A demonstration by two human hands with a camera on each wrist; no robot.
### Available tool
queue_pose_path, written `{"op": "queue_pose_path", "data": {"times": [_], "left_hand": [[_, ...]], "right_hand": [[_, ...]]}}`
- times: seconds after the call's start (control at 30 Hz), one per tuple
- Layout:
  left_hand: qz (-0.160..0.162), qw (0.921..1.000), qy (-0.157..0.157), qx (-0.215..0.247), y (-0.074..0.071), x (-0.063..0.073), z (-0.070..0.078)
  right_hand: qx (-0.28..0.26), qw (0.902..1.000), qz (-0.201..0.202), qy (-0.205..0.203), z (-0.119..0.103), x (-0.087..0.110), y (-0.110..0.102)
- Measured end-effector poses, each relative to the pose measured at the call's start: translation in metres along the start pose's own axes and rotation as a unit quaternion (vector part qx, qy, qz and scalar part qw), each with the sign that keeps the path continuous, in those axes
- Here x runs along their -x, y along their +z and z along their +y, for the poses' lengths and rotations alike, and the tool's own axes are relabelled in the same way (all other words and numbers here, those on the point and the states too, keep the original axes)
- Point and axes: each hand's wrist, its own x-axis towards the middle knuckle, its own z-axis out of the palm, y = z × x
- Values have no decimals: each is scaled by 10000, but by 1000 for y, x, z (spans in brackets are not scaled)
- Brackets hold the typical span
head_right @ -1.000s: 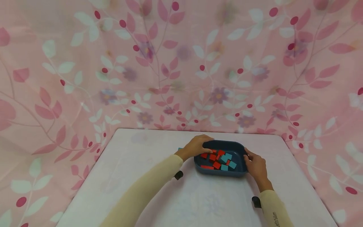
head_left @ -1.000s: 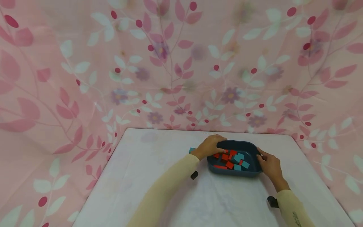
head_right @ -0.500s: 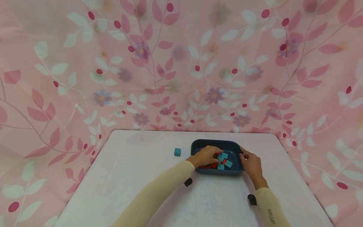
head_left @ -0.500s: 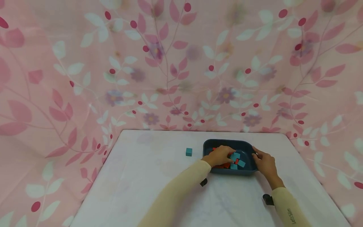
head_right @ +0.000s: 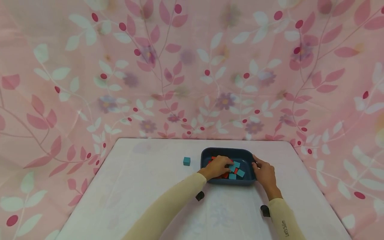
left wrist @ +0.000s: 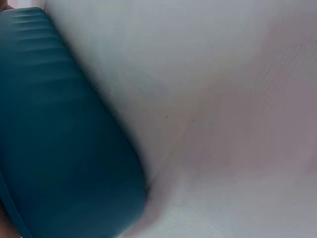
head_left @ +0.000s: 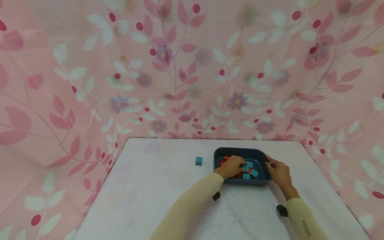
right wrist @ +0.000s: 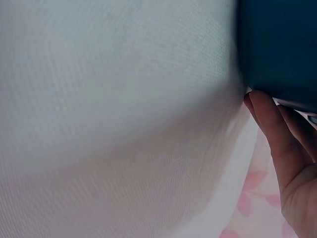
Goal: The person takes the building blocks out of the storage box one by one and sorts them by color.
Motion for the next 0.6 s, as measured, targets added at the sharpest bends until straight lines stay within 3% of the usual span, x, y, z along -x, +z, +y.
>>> {"op": "queue_pose_path", "data": {"times": [0.27, 0.6], "left_hand": [[112, 9999, 75, 78, 0, -1, -4], [527, 9975, -184, 436, -18, 3, -9]], "right_hand": [[13, 9998, -198, 72, -1, -1, 1], [99, 9995, -239, 191, 0, 0, 0]]}}
